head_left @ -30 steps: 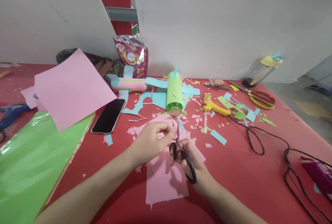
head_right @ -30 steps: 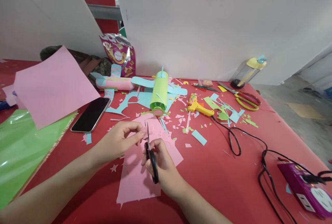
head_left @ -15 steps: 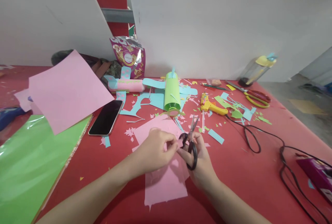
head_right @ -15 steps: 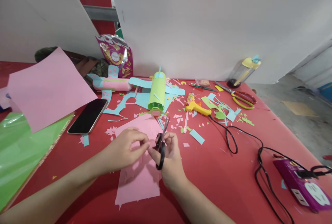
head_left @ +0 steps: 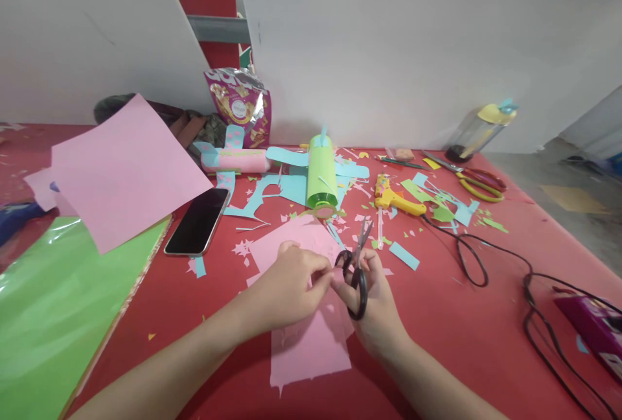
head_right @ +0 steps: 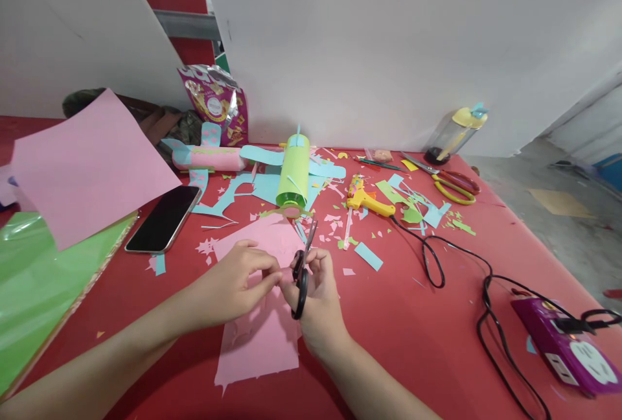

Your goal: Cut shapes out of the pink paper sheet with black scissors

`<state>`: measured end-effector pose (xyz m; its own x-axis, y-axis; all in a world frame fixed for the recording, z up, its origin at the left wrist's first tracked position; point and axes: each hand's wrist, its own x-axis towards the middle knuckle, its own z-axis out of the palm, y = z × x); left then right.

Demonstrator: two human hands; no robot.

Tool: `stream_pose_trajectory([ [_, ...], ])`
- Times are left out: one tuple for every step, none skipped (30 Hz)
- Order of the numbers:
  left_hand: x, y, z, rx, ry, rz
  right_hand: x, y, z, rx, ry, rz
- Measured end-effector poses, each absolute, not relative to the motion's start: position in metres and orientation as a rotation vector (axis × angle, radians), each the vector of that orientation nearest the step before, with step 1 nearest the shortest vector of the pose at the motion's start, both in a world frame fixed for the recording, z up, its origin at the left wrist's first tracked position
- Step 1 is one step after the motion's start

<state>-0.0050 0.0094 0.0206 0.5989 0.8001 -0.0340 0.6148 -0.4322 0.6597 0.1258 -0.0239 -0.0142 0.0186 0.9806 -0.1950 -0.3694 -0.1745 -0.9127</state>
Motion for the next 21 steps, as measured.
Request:
stream_pose_trajectory([
  [-0.0050,0.0093,0.0204,2.188,1.116,0.371,0.1257,-0.0239,-0.0140,-1.085,-0.790,1.461],
  [-0.0050,0.0093,0.0203,2.187,1.118,0.367,0.1257,-0.0240,-0.0139,-1.086,-0.789,1.463],
  [-0.0051,0.0094,0.0202,2.185,1.118,0.367,0.1256,-0.0240,-0.0139,-1.086,-0.790,1.465],
  [-0.0051,0.0095,0.0201,2.185,1.114,0.369,0.1257,-0.0241,-0.0139,-1.085,-0.792,1.463],
  [-0.0052,0.0097,0.0200,2.186,1.110,0.373,0.1257,-0.0242,-0.0139,-1.086,-0.796,1.459],
  [-0.0052,0.0098,0.0199,2.187,1.109,0.377,0.1258,-0.0242,-0.0139,-1.088,-0.800,1.452],
  [-0.0053,0.0100,0.0198,2.187,1.108,0.382,0.1259,-0.0241,-0.0140,-1.091,-0.804,1.444],
  [-0.0055,0.0100,0.0199,2.183,1.106,0.383,0.1261,-0.0241,-0.0141,-1.097,-0.807,1.439],
  [-0.0056,0.0099,0.0200,2.177,1.107,0.385,0.1262,-0.0240,-0.0142,-1.104,-0.809,1.434],
  [-0.0059,0.0098,0.0204,2.168,1.113,0.384,0.1263,-0.0239,-0.0143,-1.111,-0.813,1.434],
  [-0.0061,0.0096,0.0210,2.157,1.120,0.382,0.1263,-0.0239,-0.0144,-1.116,-0.820,1.434],
  [-0.0065,0.0095,0.0217,2.146,1.127,0.376,0.1264,-0.0239,-0.0144,-1.121,-0.828,1.435],
  [-0.0069,0.0094,0.0226,2.137,1.136,0.371,0.1263,-0.0239,-0.0144,-1.123,-0.839,1.436],
  [-0.0074,0.0095,0.0235,2.132,1.142,0.364,0.1263,-0.0240,-0.0143,-1.122,-0.849,1.436],
  [-0.0079,0.0097,0.0245,2.131,1.142,0.359,0.1262,-0.0240,-0.0141,-1.120,-0.859,1.437],
  [-0.0085,0.0100,0.0254,2.132,1.131,0.355,0.1260,-0.0240,-0.0138,-1.115,-0.866,1.440],
  [-0.0092,0.0105,0.0262,2.136,1.116,0.352,0.1259,-0.0240,-0.0134,-1.110,-0.871,1.448],
  [-0.0100,0.0111,0.0268,2.141,1.100,0.348,0.1258,-0.0240,-0.0129,-1.105,-0.875,1.462],
  [-0.0109,0.0117,0.0273,2.145,1.085,0.340,0.1256,-0.0239,-0.0123,-1.101,-0.877,1.478],
  [-0.0118,0.0124,0.0276,2.149,1.071,0.324,0.1256,-0.0239,-0.0118,-1.099,-0.878,1.495],
  [-0.0129,0.0130,0.0279,2.154,1.061,0.306,0.1255,-0.0238,-0.0113,-1.101,-0.880,1.510],
])
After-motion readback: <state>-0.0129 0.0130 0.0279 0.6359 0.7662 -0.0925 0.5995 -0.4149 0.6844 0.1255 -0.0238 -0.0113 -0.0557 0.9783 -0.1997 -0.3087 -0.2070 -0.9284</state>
